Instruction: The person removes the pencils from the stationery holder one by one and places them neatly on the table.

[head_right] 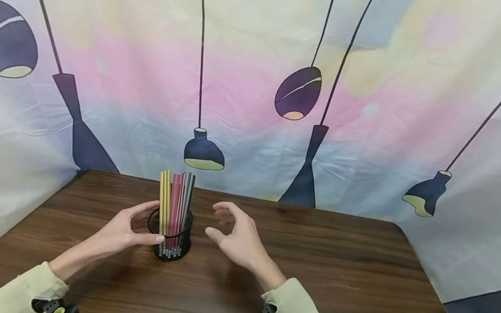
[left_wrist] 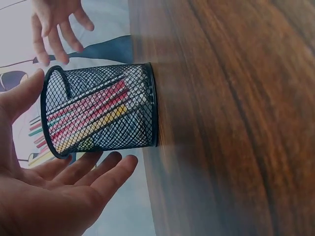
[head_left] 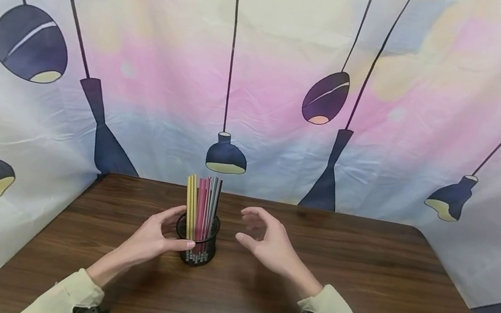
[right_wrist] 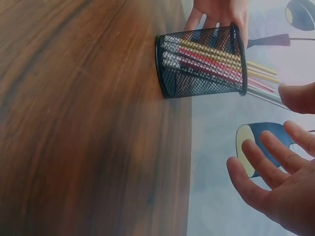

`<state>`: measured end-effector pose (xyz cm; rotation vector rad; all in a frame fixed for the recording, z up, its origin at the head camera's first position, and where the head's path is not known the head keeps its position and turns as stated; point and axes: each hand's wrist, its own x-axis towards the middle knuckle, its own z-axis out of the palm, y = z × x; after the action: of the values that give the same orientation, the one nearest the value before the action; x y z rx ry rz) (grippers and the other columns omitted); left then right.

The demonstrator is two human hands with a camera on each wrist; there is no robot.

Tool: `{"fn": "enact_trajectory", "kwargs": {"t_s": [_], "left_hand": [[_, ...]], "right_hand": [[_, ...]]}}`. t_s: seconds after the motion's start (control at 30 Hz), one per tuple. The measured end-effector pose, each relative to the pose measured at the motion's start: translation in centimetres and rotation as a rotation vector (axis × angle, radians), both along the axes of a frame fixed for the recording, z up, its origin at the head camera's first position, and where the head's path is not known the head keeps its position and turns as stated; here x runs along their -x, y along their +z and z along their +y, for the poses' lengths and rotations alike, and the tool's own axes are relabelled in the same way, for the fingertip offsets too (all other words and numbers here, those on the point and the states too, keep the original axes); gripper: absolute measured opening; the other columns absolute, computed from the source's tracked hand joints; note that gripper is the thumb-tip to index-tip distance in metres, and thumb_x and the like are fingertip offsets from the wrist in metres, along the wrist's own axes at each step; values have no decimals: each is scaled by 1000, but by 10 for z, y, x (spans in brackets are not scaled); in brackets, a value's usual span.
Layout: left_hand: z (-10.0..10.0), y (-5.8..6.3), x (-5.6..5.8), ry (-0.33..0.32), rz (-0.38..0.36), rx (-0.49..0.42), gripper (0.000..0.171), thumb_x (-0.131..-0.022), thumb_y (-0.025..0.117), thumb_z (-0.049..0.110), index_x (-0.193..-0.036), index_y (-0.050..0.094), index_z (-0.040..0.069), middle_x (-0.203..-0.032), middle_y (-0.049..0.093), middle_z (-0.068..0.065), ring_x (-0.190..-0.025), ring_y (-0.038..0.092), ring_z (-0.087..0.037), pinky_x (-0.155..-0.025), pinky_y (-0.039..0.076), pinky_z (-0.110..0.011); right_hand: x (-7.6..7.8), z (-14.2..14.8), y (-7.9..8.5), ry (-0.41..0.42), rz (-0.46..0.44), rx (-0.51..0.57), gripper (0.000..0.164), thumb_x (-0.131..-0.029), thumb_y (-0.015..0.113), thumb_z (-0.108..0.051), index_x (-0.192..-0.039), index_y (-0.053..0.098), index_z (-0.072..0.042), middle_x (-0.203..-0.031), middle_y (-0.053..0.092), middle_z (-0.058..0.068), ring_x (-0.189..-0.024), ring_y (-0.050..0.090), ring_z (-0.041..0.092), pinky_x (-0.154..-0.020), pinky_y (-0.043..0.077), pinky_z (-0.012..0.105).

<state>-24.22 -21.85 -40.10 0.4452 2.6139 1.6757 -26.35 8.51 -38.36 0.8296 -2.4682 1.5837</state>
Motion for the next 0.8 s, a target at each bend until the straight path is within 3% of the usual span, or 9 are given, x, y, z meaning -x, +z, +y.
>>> {"fn": "enact_trajectory", "kwargs": {"t_s": [0.13, 0.37, 0.8], "left_hand": [[1, -2, 2, -11, 1, -34, 94, -88, 87, 19, -161, 32, -6, -157, 44, -30, -138, 53, -44, -107, 47, -56], [2, -3, 4, -19, -9, -69, 95, -88, 86, 17, -162, 31, -6, -156, 45, -31, -137, 53, -45, -108, 46, -56], [4, -4, 5, -27, -29, -99, 94, -88, 86, 17, -162, 32, -5, -157, 44, -30, -139, 52, -44, -110, 45, -55]], "right_hand": [[6, -10, 1, 17, 3, 19, 41, -95, 79, -9, -134, 66, -13, -127, 69, 7, -113, 65, 38, -91, 55, 56], [15, -24, 3, 34, 24, 15, 42, -96, 78, -6, -135, 66, -12, -128, 69, 7, -112, 67, 35, -89, 57, 42], [24, -43, 5, 59, 21, 21, 44, -96, 77, -6, -139, 64, -8, -131, 68, 13, -110, 67, 32, -87, 57, 40]]}}
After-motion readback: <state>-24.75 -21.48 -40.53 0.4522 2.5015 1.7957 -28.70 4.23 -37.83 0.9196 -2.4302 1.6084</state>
